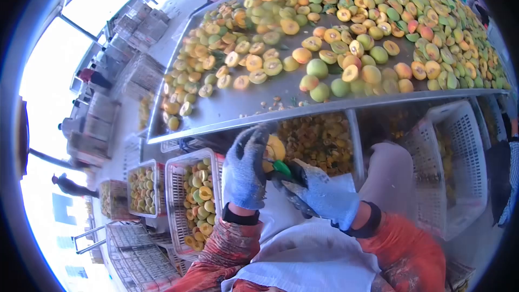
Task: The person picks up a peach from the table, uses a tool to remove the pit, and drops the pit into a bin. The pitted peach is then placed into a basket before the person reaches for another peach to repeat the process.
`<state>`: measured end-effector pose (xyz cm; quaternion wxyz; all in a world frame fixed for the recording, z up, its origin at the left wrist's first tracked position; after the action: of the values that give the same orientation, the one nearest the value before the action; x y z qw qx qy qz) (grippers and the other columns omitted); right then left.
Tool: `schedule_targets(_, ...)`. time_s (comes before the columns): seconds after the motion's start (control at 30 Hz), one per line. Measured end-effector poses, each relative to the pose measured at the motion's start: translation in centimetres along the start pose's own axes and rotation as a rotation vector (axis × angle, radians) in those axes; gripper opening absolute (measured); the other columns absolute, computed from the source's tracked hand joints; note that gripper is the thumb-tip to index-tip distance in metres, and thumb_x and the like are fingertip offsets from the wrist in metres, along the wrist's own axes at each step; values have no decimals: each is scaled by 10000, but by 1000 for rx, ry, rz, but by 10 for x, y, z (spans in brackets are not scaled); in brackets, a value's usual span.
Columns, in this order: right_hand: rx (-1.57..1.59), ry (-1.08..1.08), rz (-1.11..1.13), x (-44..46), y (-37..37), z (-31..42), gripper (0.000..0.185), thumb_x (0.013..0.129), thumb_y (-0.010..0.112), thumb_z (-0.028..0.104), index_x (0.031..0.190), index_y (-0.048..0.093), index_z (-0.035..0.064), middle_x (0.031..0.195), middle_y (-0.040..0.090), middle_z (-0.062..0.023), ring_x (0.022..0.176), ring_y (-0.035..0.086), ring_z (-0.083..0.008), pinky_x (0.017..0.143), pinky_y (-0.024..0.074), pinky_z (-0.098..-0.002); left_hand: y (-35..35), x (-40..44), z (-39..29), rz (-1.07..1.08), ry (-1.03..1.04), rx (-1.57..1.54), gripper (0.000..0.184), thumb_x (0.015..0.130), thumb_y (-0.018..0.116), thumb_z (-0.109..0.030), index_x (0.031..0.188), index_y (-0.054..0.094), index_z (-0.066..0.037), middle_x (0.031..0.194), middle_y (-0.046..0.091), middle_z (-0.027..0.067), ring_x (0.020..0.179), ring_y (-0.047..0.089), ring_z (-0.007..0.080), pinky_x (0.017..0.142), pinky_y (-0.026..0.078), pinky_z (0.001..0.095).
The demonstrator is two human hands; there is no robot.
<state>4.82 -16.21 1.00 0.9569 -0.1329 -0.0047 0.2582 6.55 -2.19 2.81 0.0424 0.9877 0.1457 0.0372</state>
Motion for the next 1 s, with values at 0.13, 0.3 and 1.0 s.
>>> schedule_targets(0.13, 251, 291, 214, 19, 13, -21, 398, 795, 652, 232, 1086, 520, -5, 723, 590, -158, 593, 604, -289, 513, 478, -369, -7, 20, 38, -70, -51, -43, 245, 855, 601, -106, 1054, 595, 37, 974, 631, 67, 887, 562, 111, 796, 456, 241)
schedule_targets(0.3, -735, -398, -384, 9, 4, 0, 343, 744, 659, 132, 1023, 495, 19, 703, 571, -146, 474, 575, -258, 449, 458, -337, -6, 31, 52, -107, -93, -8, 262, 849, 613, -166, 1062, 608, -13, 971, 651, 85, 869, 608, 148, 771, 470, 262)
schedule_targets(1.0, 1052, 254, 358, 7, -8, -6, 357, 766, 663, 137, 1077, 521, 37, 742, 542, 0, 506, 510, -71, 414, 383, -193, -6, 50, 63, -57, -486, -387, 326, 866, 574, -257, 1121, 588, -54, 997, 619, 64, 871, 605, 167, 768, 493, 291)
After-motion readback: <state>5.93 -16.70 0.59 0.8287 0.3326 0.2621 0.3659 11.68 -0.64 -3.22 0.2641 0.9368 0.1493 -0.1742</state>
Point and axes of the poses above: each hand's wrist, its own x-axis towards the middle knuckle, its own y-axis out of the palm, z = x × y, the point moved 6 cm from there along x, towards the middle knuckle
